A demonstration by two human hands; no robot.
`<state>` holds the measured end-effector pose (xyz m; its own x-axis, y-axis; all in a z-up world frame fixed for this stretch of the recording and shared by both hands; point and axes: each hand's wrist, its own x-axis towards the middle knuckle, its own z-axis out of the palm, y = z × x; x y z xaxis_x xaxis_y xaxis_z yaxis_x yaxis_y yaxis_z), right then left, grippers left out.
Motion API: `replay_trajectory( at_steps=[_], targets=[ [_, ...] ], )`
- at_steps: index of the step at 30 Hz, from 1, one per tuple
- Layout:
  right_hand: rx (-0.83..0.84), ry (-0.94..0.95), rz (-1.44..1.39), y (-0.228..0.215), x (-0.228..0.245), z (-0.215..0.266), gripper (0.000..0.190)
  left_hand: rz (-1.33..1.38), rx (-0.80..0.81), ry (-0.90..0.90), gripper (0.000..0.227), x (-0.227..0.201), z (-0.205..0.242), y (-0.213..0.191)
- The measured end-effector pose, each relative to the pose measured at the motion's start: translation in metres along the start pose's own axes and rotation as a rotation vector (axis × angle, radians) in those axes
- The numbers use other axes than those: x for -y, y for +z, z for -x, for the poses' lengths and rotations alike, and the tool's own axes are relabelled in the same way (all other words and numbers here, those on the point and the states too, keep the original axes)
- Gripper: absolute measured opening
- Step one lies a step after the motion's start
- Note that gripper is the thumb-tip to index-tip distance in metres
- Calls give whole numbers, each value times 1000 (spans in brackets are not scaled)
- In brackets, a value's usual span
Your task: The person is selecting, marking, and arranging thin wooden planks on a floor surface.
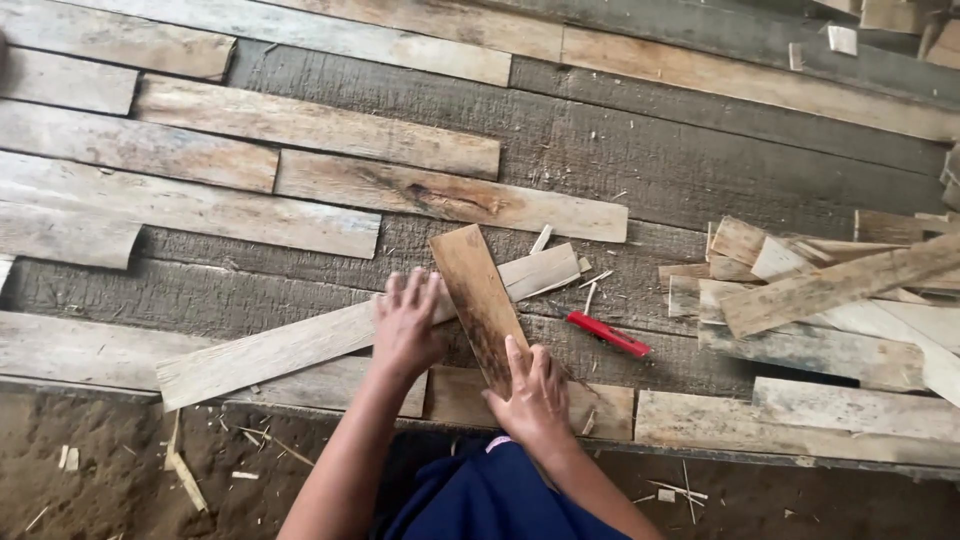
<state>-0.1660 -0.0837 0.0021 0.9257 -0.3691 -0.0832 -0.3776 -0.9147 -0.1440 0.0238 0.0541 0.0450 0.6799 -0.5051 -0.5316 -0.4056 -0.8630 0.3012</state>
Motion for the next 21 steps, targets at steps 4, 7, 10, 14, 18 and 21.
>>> replay_trajectory(
  at_steps=[4, 7, 10, 14, 18, 21],
  targets=[
    [19, 72, -140, -35, -9, -15, 100, -78, -263, 82, 97, 30, -20, 43],
    [-6, 59, -134, -57, -27, -30, 97, -167, -342, 148, 90, 35, -26, 48],
    [-74, 105, -37, -66, -46, -47, 96, -150, -479, 234, 87, 38, -23, 38],
    [-60, 193, -81, -68, -70, -59, 96, -86, -520, 265, 84, 38, 3, -4],
    [10, 156, -41, -52, -48, -54, 91, -12, -608, 271, 89, 30, 47, -82],
    [263, 81, -77, -58, -20, -55, 93, 74, -688, 384, 93, 16, 43, -98]
  ],
)
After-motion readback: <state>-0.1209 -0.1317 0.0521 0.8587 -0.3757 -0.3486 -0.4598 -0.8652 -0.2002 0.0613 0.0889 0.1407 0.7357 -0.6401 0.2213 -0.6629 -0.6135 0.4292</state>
